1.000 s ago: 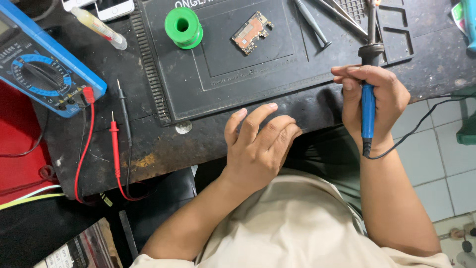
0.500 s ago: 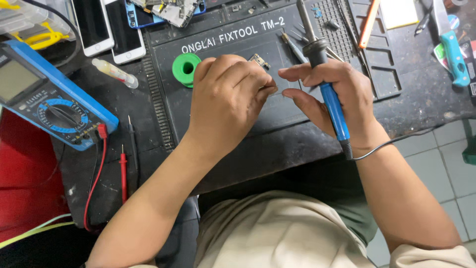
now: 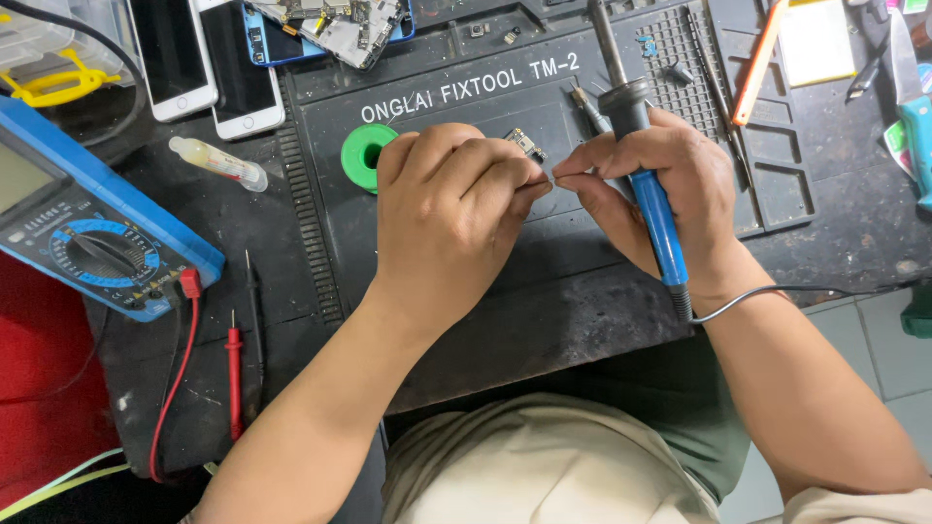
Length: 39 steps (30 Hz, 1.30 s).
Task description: The person uses a soldering iron and solder wire to work on a small circuit board placed on a black work mat. They repeatedly apply heat to specific points on the board while feeding solder wire to create connections.
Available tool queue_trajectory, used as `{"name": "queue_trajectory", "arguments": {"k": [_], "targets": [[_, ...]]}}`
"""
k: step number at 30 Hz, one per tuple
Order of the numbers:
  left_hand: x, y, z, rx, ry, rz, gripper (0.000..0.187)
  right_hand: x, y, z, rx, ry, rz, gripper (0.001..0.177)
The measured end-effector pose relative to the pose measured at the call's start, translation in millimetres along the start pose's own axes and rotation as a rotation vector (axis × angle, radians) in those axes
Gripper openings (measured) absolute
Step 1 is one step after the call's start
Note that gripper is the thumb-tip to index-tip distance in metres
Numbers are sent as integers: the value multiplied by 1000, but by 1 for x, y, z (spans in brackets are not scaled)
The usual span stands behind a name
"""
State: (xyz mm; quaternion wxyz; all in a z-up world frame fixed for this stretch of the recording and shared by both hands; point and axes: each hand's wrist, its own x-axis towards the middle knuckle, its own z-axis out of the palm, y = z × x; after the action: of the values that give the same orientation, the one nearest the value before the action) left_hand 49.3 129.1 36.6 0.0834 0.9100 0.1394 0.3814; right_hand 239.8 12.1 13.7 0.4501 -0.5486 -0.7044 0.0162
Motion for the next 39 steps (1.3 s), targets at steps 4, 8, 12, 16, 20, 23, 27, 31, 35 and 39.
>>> {"name": "queue_trajectory", "arguments": {"k": [4, 8, 12, 16, 20, 23, 27, 31, 35, 39], "targets": [[-1, 1, -3, 40, -7, -46, 13, -1, -6, 1, 6, 30, 50, 27], [0, 3, -15, -70, -9, -151, 18, -1, -6, 1, 142, 102, 156, 30], [-2, 11, -22, -369, -34, -426, 40, -9, 5, 1, 216, 245, 206, 39], [2, 28, -8, -665, -149, -781, 31, 2, -8, 11, 281, 367, 154, 39], [-4, 37, 9, -1001, -159, -975, 32, -1, -14, 21, 237, 454, 57, 43], [-10, 34, 16, -1158, 9, -1002, 20, -6, -14, 24, 224, 431, 60, 44], [-16, 33, 24, -1253, 87, -927, 8, -11, -12, 27, 267, 397, 55, 40], [-16, 33, 20, -1271, 85, -862, 5, -12, -13, 28, 278, 399, 80, 44], [-15, 16, 6, -751, 61, -499, 33, -4, -14, 21, 304, 326, 28, 41], [-14, 0, 6, -209, 2, 11, 30, -1, -14, 18, 348, 230, 36, 36]]}}
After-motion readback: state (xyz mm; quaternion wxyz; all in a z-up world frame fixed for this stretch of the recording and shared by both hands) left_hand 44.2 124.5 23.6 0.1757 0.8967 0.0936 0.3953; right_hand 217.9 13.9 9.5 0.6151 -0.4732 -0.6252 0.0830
